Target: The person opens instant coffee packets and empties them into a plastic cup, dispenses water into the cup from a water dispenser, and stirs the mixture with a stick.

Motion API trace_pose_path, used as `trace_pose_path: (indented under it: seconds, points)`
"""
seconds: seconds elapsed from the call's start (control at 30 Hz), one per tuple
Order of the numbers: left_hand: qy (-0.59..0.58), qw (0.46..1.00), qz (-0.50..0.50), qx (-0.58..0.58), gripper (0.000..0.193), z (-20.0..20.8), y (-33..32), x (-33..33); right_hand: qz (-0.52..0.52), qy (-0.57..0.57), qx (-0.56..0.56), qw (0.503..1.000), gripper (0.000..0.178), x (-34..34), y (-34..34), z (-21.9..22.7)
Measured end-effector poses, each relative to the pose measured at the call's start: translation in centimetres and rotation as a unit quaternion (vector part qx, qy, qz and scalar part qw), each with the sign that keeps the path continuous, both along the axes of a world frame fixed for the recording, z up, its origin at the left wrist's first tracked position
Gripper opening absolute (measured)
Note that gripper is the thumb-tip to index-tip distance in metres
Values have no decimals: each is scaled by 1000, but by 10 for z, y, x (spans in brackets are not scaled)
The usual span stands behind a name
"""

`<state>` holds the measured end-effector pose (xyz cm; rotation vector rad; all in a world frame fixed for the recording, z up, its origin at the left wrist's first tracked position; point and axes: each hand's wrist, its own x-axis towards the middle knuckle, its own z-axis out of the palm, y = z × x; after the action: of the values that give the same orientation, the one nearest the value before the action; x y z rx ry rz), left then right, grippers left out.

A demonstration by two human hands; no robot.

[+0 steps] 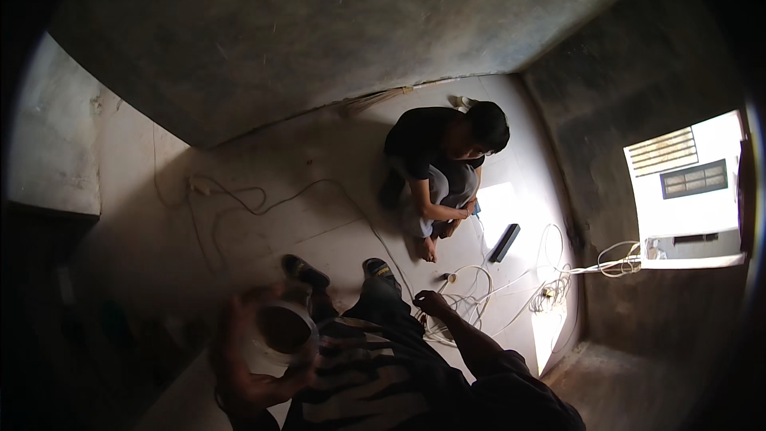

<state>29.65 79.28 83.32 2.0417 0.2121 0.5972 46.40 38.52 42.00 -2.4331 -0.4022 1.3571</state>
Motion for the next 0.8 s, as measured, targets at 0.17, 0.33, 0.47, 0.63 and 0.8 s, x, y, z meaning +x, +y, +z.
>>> trace_pose_path:
  seconds: [0.17,0.33,0.47,0.63,0.8]
  points:
    - [60,997,-3,54,108,-4,64,-40,-41,6,58,997,30,-52,63,5]
    - [47,997,37,53,106,-2,112,-66,23,-26,51,998,32,-86,76,5]
    - [20,995,79,49,105,-12,135,-86,34,-19,29,999,36,-83,101,24]
    - [18,990,137,-8,103,-19,153,-103,54,-78,35,995,37,-74,114,26]
    - [5,990,141,6,102,-22,167,-116,124,-116,85,982,36,-69,113,6]
